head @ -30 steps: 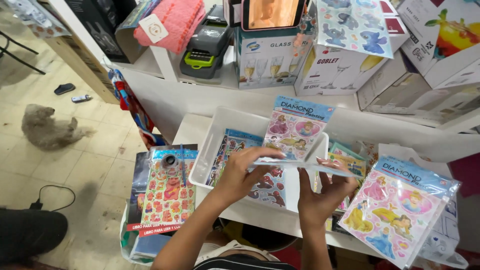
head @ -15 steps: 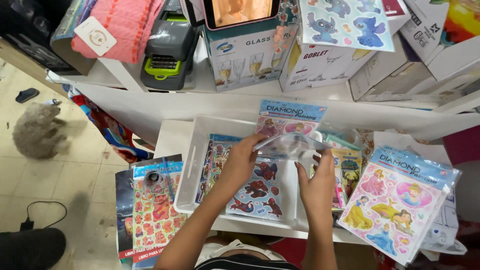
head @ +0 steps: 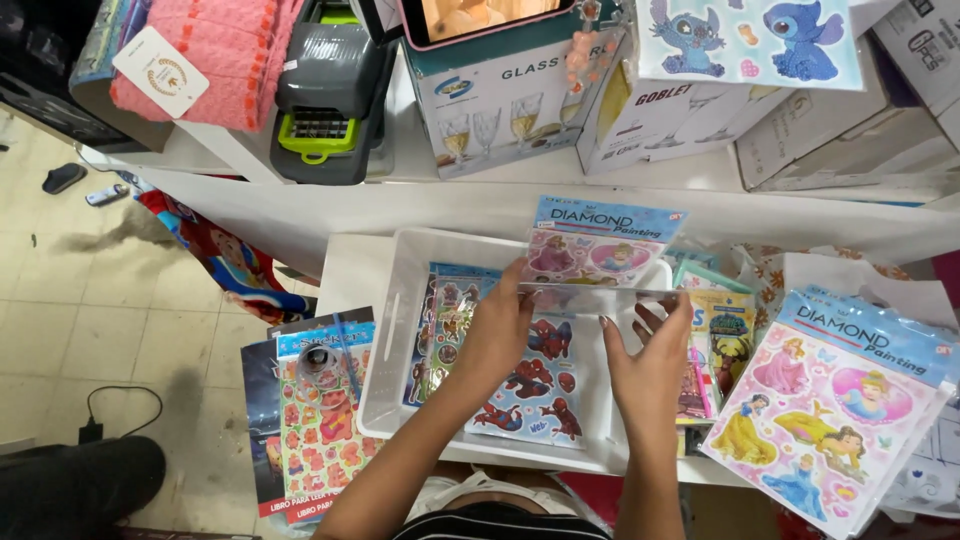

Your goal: The person sits on the floor and organizes diamond painting kits and sticker packs. They pick up several kits, place them into a white plastic bin, and arrange them neatly. A small dog is visible nearby but not interacted with.

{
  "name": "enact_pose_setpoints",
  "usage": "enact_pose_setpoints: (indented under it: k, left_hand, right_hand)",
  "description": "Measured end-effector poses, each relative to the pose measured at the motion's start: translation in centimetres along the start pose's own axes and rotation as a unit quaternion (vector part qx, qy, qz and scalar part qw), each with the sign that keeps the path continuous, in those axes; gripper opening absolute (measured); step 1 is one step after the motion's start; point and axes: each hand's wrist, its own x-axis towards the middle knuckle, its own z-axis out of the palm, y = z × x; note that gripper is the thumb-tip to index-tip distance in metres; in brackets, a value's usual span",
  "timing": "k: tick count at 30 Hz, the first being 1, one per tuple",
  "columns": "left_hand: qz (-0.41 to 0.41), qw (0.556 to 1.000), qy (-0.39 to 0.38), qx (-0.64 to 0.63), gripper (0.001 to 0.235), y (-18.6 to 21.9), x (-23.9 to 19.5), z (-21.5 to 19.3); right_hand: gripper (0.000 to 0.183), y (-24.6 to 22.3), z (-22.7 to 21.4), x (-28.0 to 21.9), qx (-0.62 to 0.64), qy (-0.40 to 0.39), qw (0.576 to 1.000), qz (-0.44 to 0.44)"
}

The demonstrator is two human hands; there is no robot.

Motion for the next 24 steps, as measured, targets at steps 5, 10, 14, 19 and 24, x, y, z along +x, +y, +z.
enact_pose_setpoints:
  k: [5,10,14,19,24]
  left_hand:
    - [0.001,0.999,-0.038,-0.033,0.068,4.4,-0.8,-2.6]
    - [0.09,0.992,-0.054,0.067,0.052,-0.1,-0.6,0.3]
    - [0.086,0.969,-0.128,0.191,0.055,-2.8,-0.6,2.0]
    - [-0.019,0.933,-0.234,0.272,0.062,-3.3,-1.4,2.0]
    - [-0.196,0.845,-0.395,0.302,0.057,-7.3,-3.4,3.3]
  right_hand:
    - [0.1,-1.8,0.5,-0.4,0.011,-0.028,0.999,0.021]
    - [0.098,-3.4,0.2,-0.9,-0.026,-0.068,0.997,0.018]
    - [0.09,-1.6,1.4,-0.8,-0.177,-0.163,0.971,0.017]
    - [0.092,3.9,4.5,-2.7,-0.342,-0.352,0.866,0.092]
    - [0.065,6.8,7.0,-5.4,-0.269,-0.471,0.83,0.13]
